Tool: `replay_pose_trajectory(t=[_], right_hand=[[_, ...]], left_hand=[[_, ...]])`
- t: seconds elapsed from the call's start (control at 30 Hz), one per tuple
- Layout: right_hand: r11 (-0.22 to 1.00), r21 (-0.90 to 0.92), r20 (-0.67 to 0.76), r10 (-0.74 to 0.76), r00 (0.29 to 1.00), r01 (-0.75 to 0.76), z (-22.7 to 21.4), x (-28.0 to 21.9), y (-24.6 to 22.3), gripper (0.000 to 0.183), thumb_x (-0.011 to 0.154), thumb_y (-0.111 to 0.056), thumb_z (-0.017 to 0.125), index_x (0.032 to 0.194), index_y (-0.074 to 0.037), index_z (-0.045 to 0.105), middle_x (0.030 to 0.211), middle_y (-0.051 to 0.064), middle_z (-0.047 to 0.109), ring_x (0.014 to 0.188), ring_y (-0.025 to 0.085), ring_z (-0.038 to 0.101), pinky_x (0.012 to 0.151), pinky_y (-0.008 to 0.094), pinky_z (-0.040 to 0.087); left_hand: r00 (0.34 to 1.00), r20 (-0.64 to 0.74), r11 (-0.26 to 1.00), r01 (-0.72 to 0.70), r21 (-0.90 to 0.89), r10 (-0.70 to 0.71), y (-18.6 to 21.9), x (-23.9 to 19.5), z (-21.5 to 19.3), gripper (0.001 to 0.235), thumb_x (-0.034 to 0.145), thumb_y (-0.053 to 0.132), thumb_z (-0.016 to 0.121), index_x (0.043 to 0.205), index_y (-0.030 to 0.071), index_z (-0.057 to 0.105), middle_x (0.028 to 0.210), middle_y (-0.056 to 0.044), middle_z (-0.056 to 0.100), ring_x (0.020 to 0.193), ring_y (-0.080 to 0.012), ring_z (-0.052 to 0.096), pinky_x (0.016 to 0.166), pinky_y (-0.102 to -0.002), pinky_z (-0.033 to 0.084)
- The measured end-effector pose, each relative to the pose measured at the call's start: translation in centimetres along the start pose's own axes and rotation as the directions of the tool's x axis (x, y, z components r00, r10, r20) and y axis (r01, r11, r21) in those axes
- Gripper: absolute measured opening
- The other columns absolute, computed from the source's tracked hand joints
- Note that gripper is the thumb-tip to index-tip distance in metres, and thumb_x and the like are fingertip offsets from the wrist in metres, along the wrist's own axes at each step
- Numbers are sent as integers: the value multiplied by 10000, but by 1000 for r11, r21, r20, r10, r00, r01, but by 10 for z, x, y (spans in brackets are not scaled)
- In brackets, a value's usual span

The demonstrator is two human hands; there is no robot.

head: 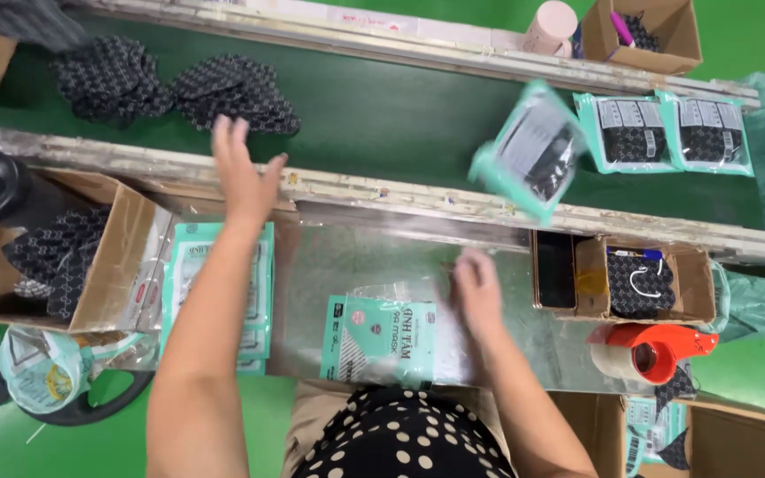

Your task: Manually counting and placing face masks into plastic bags on an industrial conveyor line.

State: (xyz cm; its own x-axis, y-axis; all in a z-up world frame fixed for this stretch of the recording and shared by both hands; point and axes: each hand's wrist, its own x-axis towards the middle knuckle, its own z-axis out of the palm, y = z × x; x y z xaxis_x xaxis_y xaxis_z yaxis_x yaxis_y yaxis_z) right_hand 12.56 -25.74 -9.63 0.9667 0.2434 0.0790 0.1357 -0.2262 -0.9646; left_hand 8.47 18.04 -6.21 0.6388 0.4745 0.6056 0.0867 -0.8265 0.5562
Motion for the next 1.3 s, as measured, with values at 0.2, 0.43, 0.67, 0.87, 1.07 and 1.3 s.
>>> replay_pose_trajectory(t=[0.2,0.43,0.67,0.87,1.07,1.3], right_hand=[[691,-503,252,-457,853,519,28,-25,11,181,810,-220,779,958,-124,738,1129,112,685,1162,341,598,990,472,425],[752,-469,253,-389,886,464,19,-20,27,131,849,-180,754,954,-102,757,1137,85,713,1184,318,606,1022,460,413],[516,-561,240,-648,723,648,33,9,-141,837,644,-214,828,1385,4,504,1380,278,530,1335,429,477,1124,507,322],[946,25,323,-314,893,323,29,16,-18,551,884,-114,852,1374,-115,599,1303,95,710,1225,205,679,1094,321,528],[856,20,458,-467,757,516,41,6,-8,859,694,-179,905,1401,-60,433,1341,133,607,1253,271,548,1090,408,397],[968,67,520,-241,819,242,44,-13,13,868,753,-103,855,1486,-27,396,1356,133,610,1230,212,579,1058,381,455]], left_hand=[[917,239,927,250,279,-319,28,79,-10,1269,583,346,936,1583,-4,238,1637,-328,176,1406,-537,275,1052,-664,297],[960,279,810,-162,563,-2,-69,63,45,241,936,247,744,1078,56,704,1092,-119,661,1205,-326,557,1132,-536,387],[663,563,867,-432,-250,493,95,-20,8,337,832,131,689,1166,140,722,1189,-117,651,1260,-346,555,1163,-505,361],[824,394,797,-110,-594,407,125,-103,-10,862,825,467,812,1503,92,435,1570,-185,439,1516,-378,346,1288,-550,246],[785,574,833,142,-535,235,129,-137,31,1291,621,530,917,1600,75,208,1611,-265,267,1519,-458,197,1220,-577,170],[686,713,877,244,-413,145,88,-154,58,1006,684,94,848,1570,133,373,1462,-204,498,1410,-417,462,1202,-464,372]])
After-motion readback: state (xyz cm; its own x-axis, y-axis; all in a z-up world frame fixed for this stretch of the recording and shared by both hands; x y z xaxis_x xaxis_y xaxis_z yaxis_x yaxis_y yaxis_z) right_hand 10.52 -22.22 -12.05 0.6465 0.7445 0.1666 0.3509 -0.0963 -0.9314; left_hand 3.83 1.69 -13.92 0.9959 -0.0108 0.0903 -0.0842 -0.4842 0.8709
